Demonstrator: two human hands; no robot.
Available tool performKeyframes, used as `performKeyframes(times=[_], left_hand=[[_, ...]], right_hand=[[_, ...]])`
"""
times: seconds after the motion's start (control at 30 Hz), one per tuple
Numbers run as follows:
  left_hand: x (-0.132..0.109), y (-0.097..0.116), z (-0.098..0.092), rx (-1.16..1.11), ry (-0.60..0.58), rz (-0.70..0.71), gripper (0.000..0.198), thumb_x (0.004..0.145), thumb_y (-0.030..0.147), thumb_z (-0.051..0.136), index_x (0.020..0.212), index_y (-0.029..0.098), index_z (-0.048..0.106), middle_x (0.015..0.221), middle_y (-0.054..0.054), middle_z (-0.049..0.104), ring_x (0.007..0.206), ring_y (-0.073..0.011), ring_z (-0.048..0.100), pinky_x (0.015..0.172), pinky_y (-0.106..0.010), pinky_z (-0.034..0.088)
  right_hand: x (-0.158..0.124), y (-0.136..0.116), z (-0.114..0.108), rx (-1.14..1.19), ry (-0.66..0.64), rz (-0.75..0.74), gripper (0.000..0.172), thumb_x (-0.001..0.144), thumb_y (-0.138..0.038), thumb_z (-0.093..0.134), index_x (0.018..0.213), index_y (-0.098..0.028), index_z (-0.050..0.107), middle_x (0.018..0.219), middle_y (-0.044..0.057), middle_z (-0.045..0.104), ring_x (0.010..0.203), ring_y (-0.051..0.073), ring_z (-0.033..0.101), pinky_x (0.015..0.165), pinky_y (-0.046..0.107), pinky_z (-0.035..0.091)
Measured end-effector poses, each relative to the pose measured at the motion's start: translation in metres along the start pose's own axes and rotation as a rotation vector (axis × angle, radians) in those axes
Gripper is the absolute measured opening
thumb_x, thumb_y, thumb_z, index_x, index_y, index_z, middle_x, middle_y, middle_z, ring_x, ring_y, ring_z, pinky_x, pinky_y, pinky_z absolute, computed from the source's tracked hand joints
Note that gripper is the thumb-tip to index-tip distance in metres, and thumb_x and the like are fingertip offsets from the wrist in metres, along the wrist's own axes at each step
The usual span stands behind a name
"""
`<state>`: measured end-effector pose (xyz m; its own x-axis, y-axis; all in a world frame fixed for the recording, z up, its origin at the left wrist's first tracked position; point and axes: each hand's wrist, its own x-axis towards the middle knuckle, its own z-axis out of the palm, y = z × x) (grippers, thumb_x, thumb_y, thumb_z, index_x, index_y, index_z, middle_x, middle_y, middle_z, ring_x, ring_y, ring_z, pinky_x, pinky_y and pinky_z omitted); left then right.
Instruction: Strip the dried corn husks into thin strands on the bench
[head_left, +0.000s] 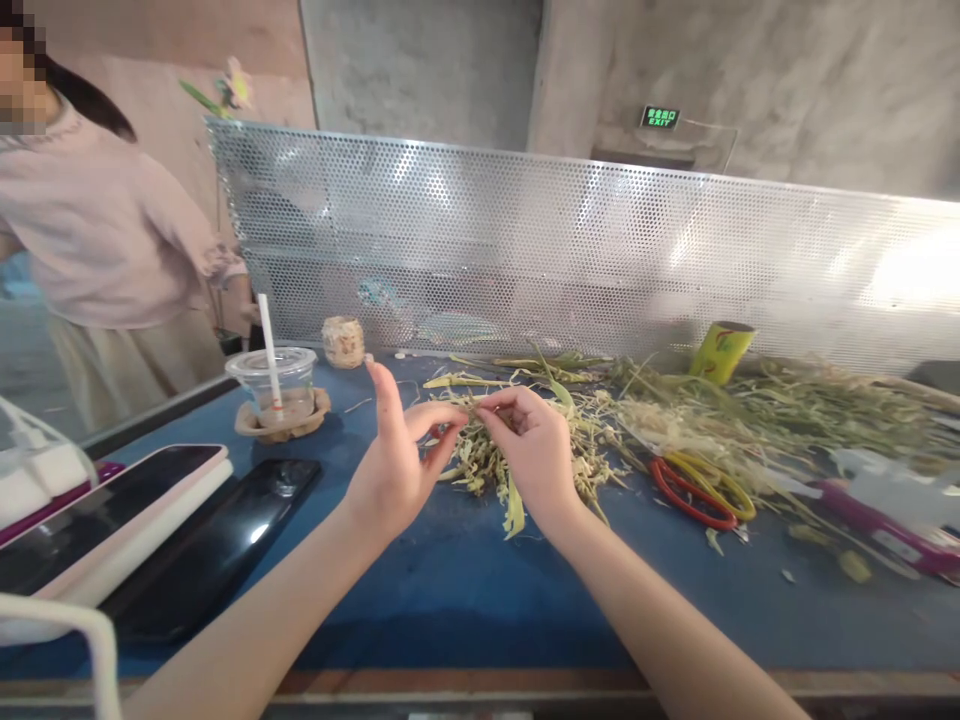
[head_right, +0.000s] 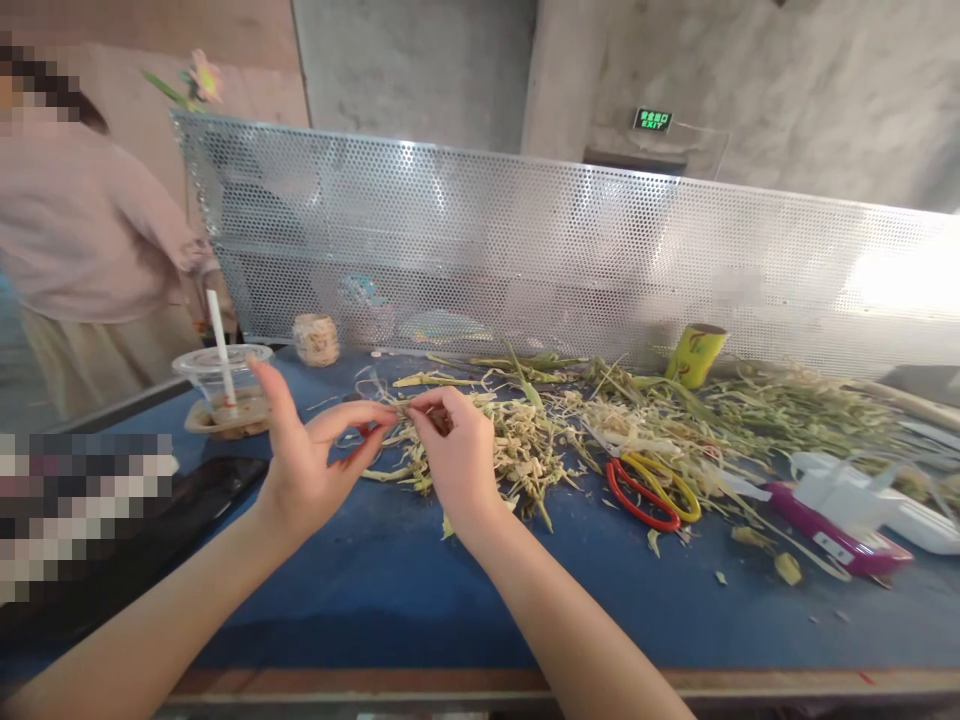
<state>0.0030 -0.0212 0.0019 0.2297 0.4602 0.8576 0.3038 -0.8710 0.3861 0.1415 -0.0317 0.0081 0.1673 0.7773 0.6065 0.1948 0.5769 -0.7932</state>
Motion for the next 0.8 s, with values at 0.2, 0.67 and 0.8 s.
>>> performKeyframes(times=[0.2, 0.67, 0.8], left_hand=[[0.002, -0.003, -0.003, 0.102, -0.013, 0.019, 0.094, 0.077, 0.009, 0.051, 0.135, 0.016, -0.023, 0.084, -0.004, 0.064, 0.076, -0.0157, 0.058, 0.080, -0.032, 0.044], [0.004, -0.002, -0.008, 0.062, 0.002, 0.132, 0.093, 0.075, 0.003, 0.054, 0.138, 0.023, -0.012, 0.084, -0.002, 0.067, 0.084, -0.0168, 0.061, 0.089, -0.036, 0.041], [0.004, 0.003, -0.007, 0.005, 0.075, -0.023, 0.093, 0.075, 0.009, 0.058, 0.139, 0.020, -0.009, 0.082, -0.002, 0.068, 0.085, -0.0189, 0.061, 0.090, -0.037, 0.042]], right_hand=[[-0.002, -0.004, -0.001, 0.008, -0.061, -0.001, 0.006, 0.072, -0.018, 0.058, 0.072, -0.022, 0.063, 0.073, 0.001, 0.064, 0.069, 0.015, 0.060, 0.066, 0.029, 0.048], [0.002, -0.004, -0.002, -0.082, -0.102, 0.063, 0.010, 0.071, -0.021, 0.058, 0.071, -0.021, 0.068, 0.069, 0.002, 0.065, 0.061, 0.014, 0.056, 0.057, 0.028, 0.046], [0.001, -0.003, -0.002, -0.003, -0.138, 0.082, 0.009, 0.071, -0.025, 0.060, 0.072, -0.022, 0.068, 0.070, 0.001, 0.065, 0.062, 0.014, 0.058, 0.058, 0.028, 0.047]])
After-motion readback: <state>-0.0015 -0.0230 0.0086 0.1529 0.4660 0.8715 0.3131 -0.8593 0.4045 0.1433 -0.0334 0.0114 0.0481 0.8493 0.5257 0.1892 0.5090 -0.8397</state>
